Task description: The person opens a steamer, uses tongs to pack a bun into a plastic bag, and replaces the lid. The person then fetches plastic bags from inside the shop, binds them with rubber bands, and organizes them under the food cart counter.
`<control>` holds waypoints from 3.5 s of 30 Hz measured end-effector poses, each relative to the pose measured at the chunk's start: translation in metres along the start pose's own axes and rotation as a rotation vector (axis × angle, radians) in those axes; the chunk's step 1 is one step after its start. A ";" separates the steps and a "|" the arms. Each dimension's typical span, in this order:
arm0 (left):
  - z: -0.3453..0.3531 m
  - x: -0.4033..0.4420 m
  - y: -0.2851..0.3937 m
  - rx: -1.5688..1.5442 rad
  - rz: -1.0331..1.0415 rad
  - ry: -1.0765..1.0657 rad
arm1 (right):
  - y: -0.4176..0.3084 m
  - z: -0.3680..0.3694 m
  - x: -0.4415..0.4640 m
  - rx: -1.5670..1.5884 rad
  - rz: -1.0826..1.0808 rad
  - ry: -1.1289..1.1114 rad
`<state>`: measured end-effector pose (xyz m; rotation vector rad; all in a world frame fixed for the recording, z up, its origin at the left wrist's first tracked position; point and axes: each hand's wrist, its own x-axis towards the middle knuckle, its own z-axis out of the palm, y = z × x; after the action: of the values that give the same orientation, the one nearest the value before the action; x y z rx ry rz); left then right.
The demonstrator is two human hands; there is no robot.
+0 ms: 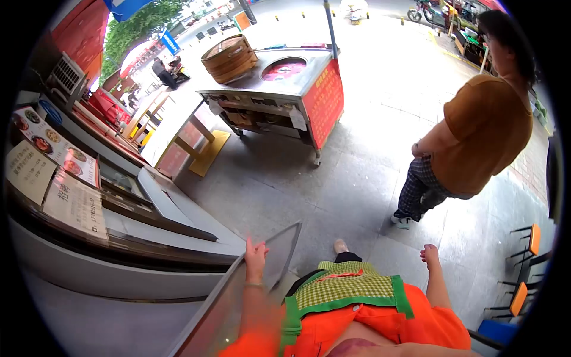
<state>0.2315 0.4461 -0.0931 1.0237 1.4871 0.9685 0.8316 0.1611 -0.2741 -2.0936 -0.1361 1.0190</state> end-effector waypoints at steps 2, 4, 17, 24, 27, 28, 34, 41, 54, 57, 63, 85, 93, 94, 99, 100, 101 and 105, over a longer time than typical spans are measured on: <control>-0.022 0.037 -0.006 -0.007 -0.043 0.050 | -0.043 0.050 0.037 -0.051 -0.028 -0.026; -0.037 0.078 -0.034 -0.009 -0.157 0.165 | -0.067 0.080 0.059 -0.129 0.073 -0.045; -0.020 0.319 0.025 -0.199 -0.233 0.334 | -0.493 0.376 0.214 -0.076 -0.329 -0.134; -0.052 0.456 0.067 -0.040 -0.332 0.359 | -0.784 0.692 0.194 0.039 -0.574 -0.683; -0.088 0.494 0.066 0.143 -0.378 0.351 | -0.864 0.804 0.153 -0.030 -0.618 -0.925; -0.087 0.505 0.085 0.445 -0.418 0.349 | -0.888 0.831 0.139 -0.052 -0.635 -0.977; -0.194 0.662 0.040 0.286 -0.354 0.348 | -0.995 0.963 0.150 0.036 -0.610 -1.001; -0.176 0.969 0.316 0.105 -0.105 0.133 | -1.141 1.046 0.181 0.281 -0.692 -0.448; -0.024 1.306 0.536 -0.058 0.221 -0.266 | -1.285 1.169 0.319 0.311 -0.692 -0.256; -0.009 1.336 0.541 -0.106 0.261 -0.303 | -1.288 1.154 0.311 0.211 -0.682 -0.241; 0.010 1.330 0.573 -0.197 0.177 -0.313 | -1.307 1.127 0.259 -0.141 -0.624 0.003; -0.046 1.368 0.559 0.061 0.391 -0.608 | -0.960 0.963 0.157 1.218 -0.117 0.718; -0.061 1.399 0.507 0.101 0.235 -0.591 | -0.920 0.972 0.190 1.050 0.007 0.866; -0.060 1.401 0.504 0.104 0.234 -0.579 | -0.924 0.974 0.191 1.007 0.032 0.886; -0.062 1.402 0.484 0.209 0.320 -0.583 | -0.922 0.966 0.204 0.787 0.184 0.799; -0.065 1.400 0.479 0.230 0.338 -0.594 | -0.917 0.968 0.206 0.540 0.054 0.910; -0.068 1.398 0.475 0.227 0.322 -0.580 | -0.912 0.966 0.207 0.413 -0.018 0.955; -0.073 1.388 0.461 0.242 0.291 -0.575 | -0.931 0.971 0.185 0.021 -0.076 1.111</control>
<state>0.0772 1.9021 -0.0639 1.5724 1.0018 0.6149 0.4835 1.4625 -0.1008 -2.3088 0.3473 -0.2743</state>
